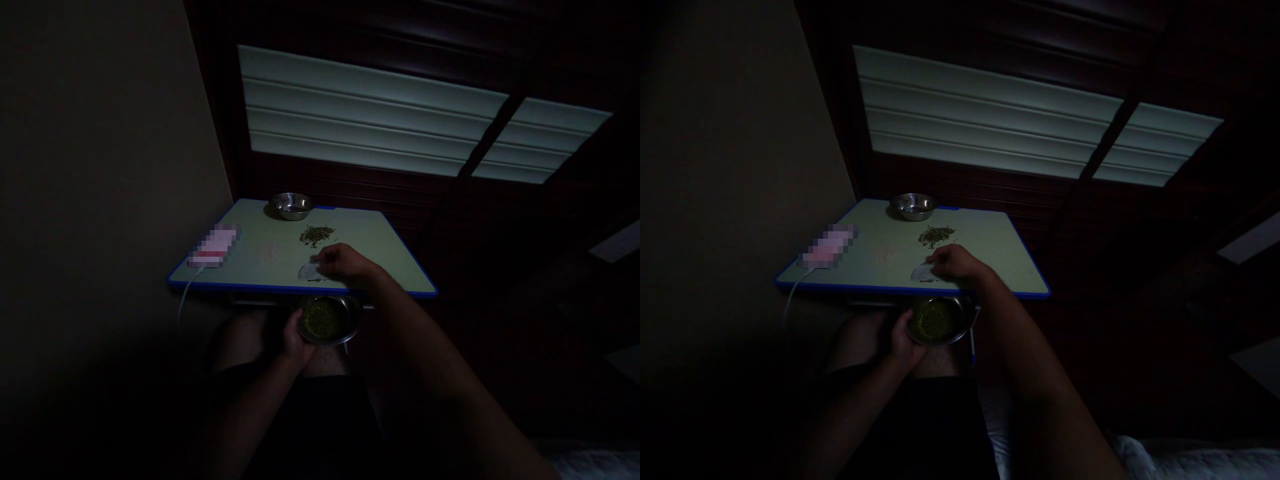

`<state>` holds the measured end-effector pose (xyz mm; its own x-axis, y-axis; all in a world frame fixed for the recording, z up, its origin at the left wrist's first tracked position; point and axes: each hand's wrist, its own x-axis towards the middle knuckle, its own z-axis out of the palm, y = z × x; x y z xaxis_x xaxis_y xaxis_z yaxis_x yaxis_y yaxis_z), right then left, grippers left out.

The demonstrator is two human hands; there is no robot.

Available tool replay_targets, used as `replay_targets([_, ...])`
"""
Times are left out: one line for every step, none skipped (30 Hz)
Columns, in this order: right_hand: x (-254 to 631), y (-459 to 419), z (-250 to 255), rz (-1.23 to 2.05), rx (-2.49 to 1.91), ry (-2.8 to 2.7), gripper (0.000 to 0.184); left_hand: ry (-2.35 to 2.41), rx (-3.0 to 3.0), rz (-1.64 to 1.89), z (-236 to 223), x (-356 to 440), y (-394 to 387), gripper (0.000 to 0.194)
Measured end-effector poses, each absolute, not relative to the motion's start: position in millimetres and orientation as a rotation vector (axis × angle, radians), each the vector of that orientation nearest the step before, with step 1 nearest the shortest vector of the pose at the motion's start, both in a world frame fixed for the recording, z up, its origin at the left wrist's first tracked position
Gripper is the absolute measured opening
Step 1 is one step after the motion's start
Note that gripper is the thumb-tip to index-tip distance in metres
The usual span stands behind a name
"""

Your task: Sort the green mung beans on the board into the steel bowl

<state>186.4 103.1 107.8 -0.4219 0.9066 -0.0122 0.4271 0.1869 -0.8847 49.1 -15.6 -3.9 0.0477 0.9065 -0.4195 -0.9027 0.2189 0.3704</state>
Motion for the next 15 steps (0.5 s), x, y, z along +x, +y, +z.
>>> replay_targets([187,102,108,1.166,-1.239,-1.968,0.026,0.651,0.012,1.377,-3,49,-16,0.033])
replay_targets([188,101,108,1.157,-1.234,-1.995,0.027,0.655,0.015,1.376,-3,49,-16,0.033])
replay_targets([188,99,108,1.148,-1.229,-2.017,0.027,0.661,0.016,1.374,-2,49,-16,0.032])
replay_targets([189,97,109,1.137,-1.224,-2.033,0.027,0.665,0.018,1.372,-1,49,-16,0.031])
replay_targets([189,95,110,1.123,-1.221,-2.047,0.027,0.668,0.021,1.370,-1,49,-16,0.031])
replay_targets([189,93,110,1.106,-1.220,-2.058,0.027,0.669,0.026,1.371,0,49,-16,0.030])
replay_targets([190,90,111,1.088,-1.224,-2.070,0.027,0.672,0.028,1.371,0,49,-16,0.030])
replay_targets([190,88,112,1.068,-1.232,-2.079,0.027,0.677,0.028,1.371,0,49,-16,0.030])
replay_targets([191,86,112,1.049,-1.241,-2.086,0.027,0.680,0.027,1.373,0,49,-16,0.029])
replay_targets([191,85,113,1.037,-1.248,-2.090,0.027,0.684,0.026,1.375,0,49,-16,0.028])
replay_targets([192,84,112,1.032,-1.252,-2.093,0.027,0.686,0.024,1.376,0,49,-16,0.027])
replay_targets([192,84,112,1.031,-1.251,-2.092,0.027,0.686,0.025,1.375,-1,49,-16,0.027])
replay_targets([192,84,112,1.037,-1.247,-2.087,0.027,0.683,0.026,1.375,-1,49,-16,0.026])
replay_targets([193,84,111,1.054,-1.240,-2.078,0.027,0.678,0.027,1.373,-1,49,-16,0.025])
replay_targets([193,84,111,1.081,-1.229,-2.064,0.028,0.673,0.026,1.374,-1,49,-16,0.024])
